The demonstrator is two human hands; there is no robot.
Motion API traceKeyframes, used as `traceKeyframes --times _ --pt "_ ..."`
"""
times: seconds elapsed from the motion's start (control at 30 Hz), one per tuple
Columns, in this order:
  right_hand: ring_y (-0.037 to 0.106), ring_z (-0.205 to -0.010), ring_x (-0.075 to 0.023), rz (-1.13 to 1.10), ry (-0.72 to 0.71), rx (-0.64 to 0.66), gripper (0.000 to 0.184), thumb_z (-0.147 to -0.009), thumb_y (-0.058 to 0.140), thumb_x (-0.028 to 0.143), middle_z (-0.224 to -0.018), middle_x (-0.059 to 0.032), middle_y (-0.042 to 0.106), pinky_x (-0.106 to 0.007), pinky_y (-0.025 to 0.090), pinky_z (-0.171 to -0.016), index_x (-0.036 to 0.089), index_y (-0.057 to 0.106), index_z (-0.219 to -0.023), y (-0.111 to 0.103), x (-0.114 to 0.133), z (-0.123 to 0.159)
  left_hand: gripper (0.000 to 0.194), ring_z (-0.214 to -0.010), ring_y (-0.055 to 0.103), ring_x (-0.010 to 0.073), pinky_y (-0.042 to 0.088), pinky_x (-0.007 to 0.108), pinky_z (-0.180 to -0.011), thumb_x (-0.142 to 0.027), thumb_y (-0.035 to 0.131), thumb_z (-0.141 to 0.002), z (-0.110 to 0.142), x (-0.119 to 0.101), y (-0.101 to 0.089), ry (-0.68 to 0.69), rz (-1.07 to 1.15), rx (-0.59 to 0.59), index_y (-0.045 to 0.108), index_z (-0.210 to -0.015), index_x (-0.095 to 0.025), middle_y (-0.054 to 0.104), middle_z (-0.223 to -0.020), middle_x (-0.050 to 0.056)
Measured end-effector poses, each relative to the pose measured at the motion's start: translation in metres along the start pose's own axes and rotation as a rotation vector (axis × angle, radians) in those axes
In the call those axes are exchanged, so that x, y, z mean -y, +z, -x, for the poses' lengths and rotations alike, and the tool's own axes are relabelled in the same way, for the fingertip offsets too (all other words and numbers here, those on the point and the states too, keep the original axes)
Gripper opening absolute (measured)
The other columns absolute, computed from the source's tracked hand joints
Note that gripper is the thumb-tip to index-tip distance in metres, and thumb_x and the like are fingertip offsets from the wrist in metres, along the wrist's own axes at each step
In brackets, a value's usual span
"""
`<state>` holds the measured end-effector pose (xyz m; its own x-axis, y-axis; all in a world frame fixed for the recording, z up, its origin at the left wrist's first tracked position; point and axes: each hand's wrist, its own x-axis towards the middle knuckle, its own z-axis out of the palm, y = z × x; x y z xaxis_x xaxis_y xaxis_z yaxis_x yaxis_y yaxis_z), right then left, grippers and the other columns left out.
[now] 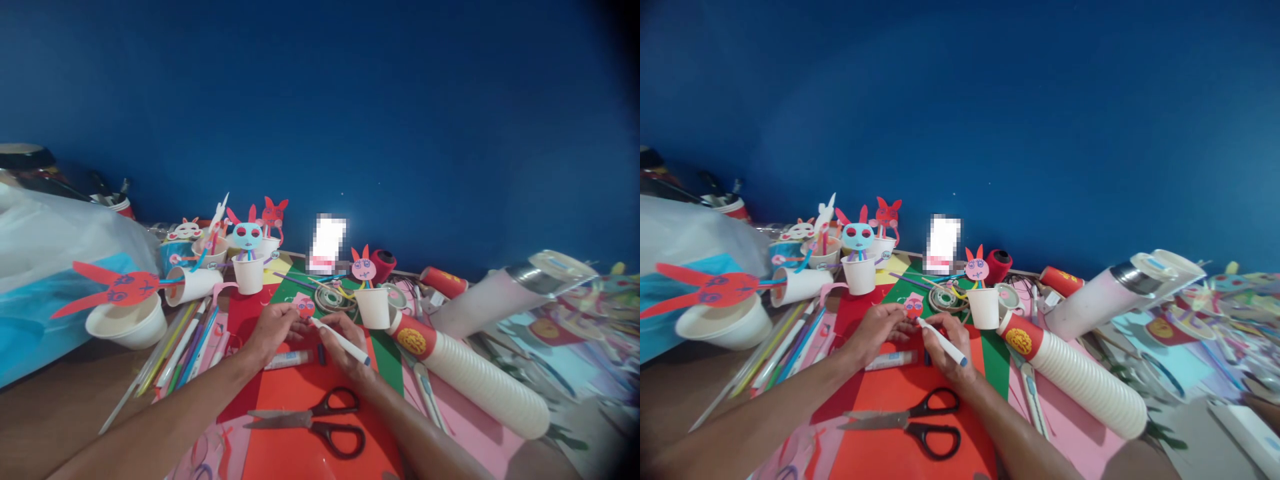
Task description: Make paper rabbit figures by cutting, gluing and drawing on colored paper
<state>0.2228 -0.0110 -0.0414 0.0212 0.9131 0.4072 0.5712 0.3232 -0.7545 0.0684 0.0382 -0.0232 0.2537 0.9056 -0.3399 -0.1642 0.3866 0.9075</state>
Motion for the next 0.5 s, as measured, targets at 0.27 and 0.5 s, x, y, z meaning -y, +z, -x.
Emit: traceKeyframes --times 0.27,0.5 --pt "0.059 -0.066 -0.0171 -0.018 -0.016 0.011 0.013 -0.078 0.052 0.028 -0.072 -0.0037 0.064 -0.025 0.045 -0.054 0.018 0.059 -0.084 -0.0013 0.0045 0.0002 0.014 -0.056 0.063 0.0151 0.047 0.022 -0.045 -0.027 0.062 -0.064 0.0017 -0.0005 0.0006 0.009 0.011 -0.020 0.058 -0.065 -0.013 0.066 -0.060 0.005" --pt "0.058 -0.070 -0.0175 -0.005 -0.061 0.013 0.011 -0.078 0.053 0.026 -0.075 -0.0028 0.064 -0.027 0.046 -0.062 0.020 0.060 -0.085 0.0001 0.0031 -0.0002 0.014 -0.052 0.061 0.0137 0.047 0.022 -0.045 -0.027 0.063 -0.063 0.0009 0.0010 0.0007 0.015 0.010 -0.025 0.057 -0.063 -0.014 0.065 -0.057 0.004"
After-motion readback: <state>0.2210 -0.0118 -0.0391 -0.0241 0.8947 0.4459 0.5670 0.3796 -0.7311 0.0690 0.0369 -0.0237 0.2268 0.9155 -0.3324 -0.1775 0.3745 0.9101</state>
